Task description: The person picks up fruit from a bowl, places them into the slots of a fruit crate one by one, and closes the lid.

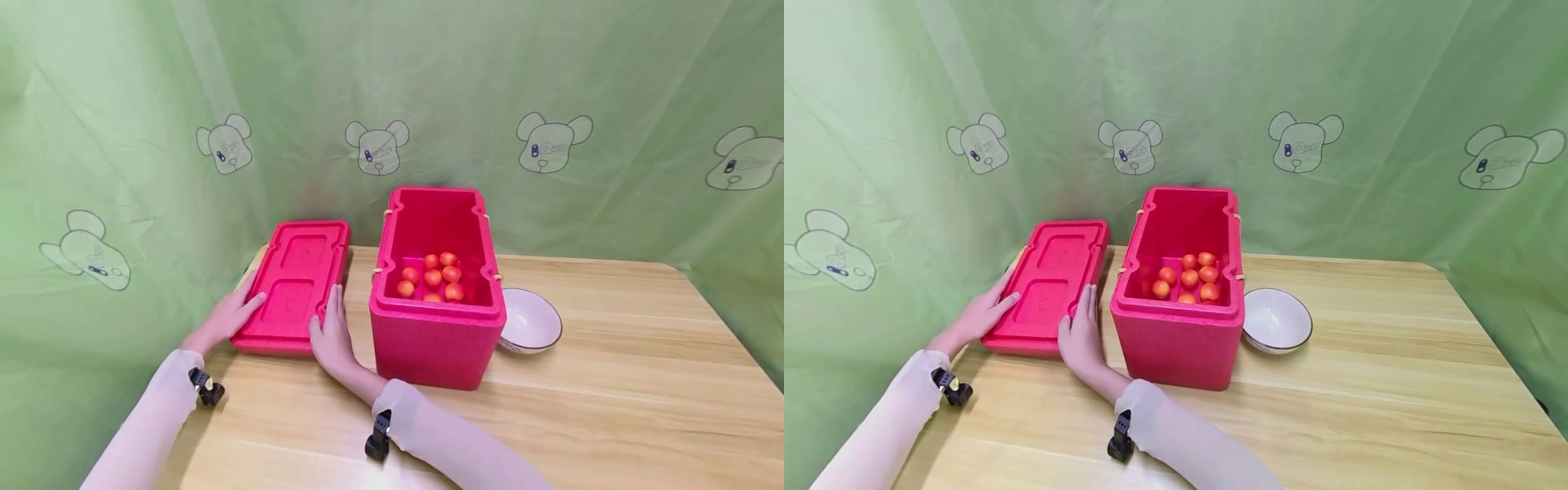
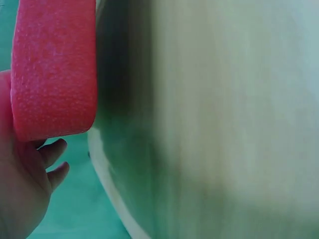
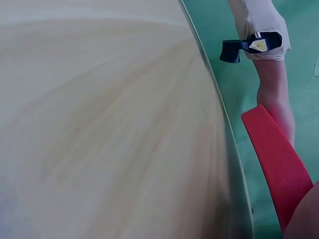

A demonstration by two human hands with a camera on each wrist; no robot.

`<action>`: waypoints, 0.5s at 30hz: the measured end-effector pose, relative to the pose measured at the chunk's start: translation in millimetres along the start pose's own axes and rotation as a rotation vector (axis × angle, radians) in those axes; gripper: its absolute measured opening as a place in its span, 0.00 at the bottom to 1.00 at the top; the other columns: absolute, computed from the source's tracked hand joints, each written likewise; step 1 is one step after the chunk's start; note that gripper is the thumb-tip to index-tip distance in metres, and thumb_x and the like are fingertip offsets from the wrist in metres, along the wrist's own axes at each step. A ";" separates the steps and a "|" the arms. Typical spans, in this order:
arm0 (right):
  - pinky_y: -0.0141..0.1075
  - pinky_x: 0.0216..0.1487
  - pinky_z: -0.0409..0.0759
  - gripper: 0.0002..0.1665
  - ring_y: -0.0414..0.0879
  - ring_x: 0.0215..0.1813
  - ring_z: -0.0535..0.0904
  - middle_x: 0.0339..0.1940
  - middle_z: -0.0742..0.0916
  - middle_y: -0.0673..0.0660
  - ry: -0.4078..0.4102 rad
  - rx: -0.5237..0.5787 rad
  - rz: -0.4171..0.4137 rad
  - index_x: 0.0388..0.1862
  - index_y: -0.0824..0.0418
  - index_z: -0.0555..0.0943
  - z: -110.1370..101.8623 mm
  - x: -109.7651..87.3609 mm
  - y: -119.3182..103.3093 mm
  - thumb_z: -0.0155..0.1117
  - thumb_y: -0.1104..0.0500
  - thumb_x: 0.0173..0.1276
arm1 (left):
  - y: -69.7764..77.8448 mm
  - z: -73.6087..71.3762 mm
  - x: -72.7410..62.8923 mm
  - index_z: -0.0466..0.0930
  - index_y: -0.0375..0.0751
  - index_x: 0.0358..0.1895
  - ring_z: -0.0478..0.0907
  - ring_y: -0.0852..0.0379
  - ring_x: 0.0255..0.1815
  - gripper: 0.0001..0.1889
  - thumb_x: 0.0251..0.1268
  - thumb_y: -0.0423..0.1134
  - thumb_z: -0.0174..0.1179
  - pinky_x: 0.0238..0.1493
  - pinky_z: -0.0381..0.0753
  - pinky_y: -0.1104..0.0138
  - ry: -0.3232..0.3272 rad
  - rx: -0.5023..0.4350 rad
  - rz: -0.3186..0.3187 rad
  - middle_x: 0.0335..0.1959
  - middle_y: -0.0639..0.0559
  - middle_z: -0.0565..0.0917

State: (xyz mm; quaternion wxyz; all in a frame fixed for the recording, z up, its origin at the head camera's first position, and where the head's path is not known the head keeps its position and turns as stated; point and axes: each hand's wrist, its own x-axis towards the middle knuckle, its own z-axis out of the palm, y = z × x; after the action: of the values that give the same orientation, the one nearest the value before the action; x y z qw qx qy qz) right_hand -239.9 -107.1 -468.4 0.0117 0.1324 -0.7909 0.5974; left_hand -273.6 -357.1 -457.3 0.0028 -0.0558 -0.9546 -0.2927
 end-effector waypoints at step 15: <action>0.44 0.83 0.54 0.45 0.47 0.87 0.40 0.87 0.46 0.53 0.129 -0.137 -0.385 0.85 0.60 0.42 -19.1 -3.6 -47.2 0.52 0.63 0.78 | 44.8 -38.6 -1.9 0.41 0.55 0.84 0.82 0.49 0.57 0.36 0.81 0.43 0.47 0.51 0.80 0.74 0.279 -0.282 0.160 0.78 0.31 0.62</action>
State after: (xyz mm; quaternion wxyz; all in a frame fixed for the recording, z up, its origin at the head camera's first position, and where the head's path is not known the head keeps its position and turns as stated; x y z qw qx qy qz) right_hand -228.6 -100.1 -419.2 0.1851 0.2416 -0.7874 0.5361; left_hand -268.0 -342.0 -400.4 0.1504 -0.0900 -0.8870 -0.4272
